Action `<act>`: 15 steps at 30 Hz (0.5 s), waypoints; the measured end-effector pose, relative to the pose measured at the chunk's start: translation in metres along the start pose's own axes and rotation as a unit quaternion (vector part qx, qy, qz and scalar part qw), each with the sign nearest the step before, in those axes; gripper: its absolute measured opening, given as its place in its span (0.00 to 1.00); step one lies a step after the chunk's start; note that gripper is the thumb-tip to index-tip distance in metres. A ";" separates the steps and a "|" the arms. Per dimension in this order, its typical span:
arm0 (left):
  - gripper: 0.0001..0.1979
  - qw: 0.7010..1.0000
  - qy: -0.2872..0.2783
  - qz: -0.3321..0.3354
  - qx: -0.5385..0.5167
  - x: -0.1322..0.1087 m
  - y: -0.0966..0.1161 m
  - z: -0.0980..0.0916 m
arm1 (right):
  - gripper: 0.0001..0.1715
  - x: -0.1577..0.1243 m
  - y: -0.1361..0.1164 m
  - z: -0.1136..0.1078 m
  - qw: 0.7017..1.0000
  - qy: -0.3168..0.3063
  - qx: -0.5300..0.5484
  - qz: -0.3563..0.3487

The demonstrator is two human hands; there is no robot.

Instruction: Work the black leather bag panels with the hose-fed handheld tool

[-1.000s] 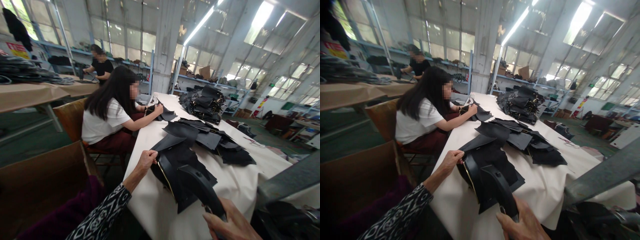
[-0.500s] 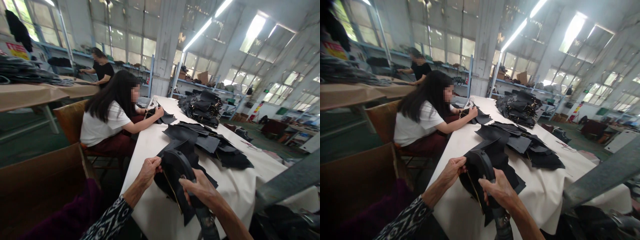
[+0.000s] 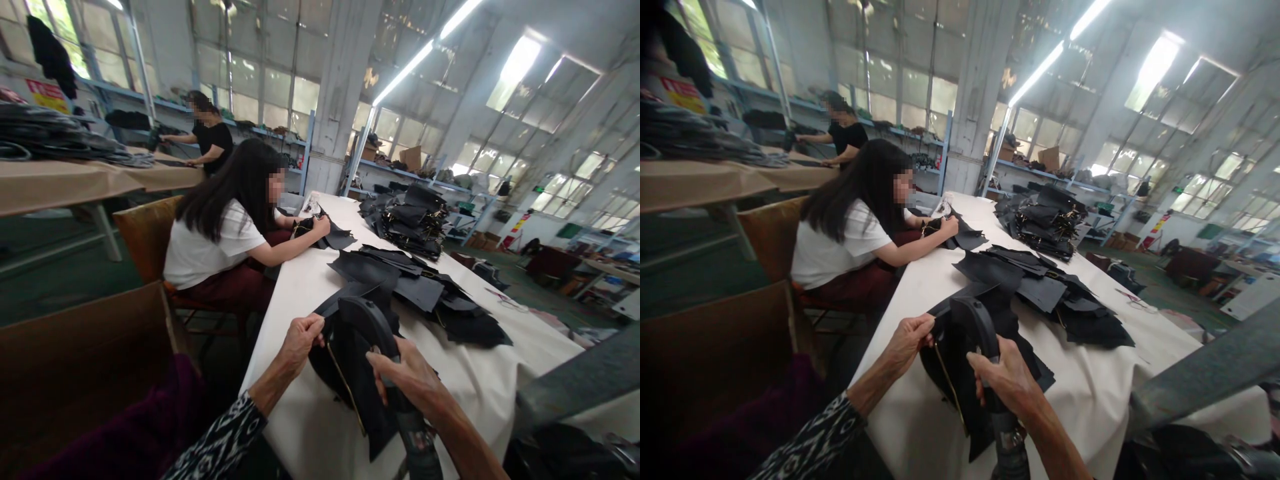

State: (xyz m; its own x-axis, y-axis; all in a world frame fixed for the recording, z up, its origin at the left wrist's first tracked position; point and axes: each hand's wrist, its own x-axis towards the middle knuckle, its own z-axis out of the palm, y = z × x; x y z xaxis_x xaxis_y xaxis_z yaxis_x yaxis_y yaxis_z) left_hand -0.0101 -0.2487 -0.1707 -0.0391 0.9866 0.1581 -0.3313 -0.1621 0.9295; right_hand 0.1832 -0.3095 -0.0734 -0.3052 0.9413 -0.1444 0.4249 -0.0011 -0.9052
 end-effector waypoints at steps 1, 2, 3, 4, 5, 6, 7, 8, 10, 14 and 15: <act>0.18 0.999 0.024 -0.002 0.023 0.003 -0.003 -0.003 | 0.16 -0.002 -0.002 -0.003 1.000 0.002 -0.003 0.005; 0.17 0.998 0.050 -0.008 0.042 0.005 -0.007 -0.007 | 0.16 -0.007 -0.004 -0.006 1.000 0.001 -0.011 0.010; 0.16 0.995 0.078 -0.017 0.055 0.007 -0.010 -0.012 | 0.17 -0.012 -0.004 -0.008 1.000 -0.001 -0.022 0.016; 0.14 0.992 0.105 -0.027 0.061 0.007 -0.014 -0.016 | 0.17 -0.019 -0.004 -0.011 0.999 -0.004 -0.036 0.020; 0.13 0.989 0.132 -0.036 0.063 0.005 -0.018 -0.019 | 0.17 -0.026 -0.002 -0.013 0.999 -0.006 -0.049 0.021; 0.12 0.984 0.162 -0.042 0.060 0.001 -0.020 -0.021 | 0.17 -0.033 0.000 -0.015 0.998 -0.012 -0.059 0.017; 0.12 0.979 0.192 -0.044 0.047 -0.006 -0.023 -0.022 | 0.17 -0.039 0.004 -0.017 0.998 -0.017 -0.067 0.016; 0.11 0.975 0.219 -0.044 0.021 -0.015 -0.024 -0.020 | 0.17 -0.044 0.009 -0.018 0.997 -0.018 -0.071 0.023; 0.07 0.964 0.251 -0.068 -0.062 -0.033 -0.023 -0.014 | 0.18 -0.051 0.020 -0.021 0.995 -0.021 -0.084 0.050; 0.05 0.940 0.204 -0.157 -0.225 -0.048 -0.016 0.004 | 0.21 -0.059 0.037 -0.026 0.988 -0.034 -0.140 0.058; 0.05 0.934 0.190 -0.169 -0.249 -0.043 -0.014 0.007 | 0.21 -0.061 0.039 -0.028 0.987 -0.032 -0.148 0.058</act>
State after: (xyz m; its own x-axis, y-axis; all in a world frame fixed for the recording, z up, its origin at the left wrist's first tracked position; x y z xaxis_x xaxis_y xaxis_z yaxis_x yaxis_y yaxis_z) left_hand 0.0031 -0.2888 -0.1875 -0.1541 0.9297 -0.3346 -0.7792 0.0939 0.6198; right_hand 0.2421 -0.3579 -0.0884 -0.2888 0.9176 -0.2732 0.6876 0.0003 -0.7261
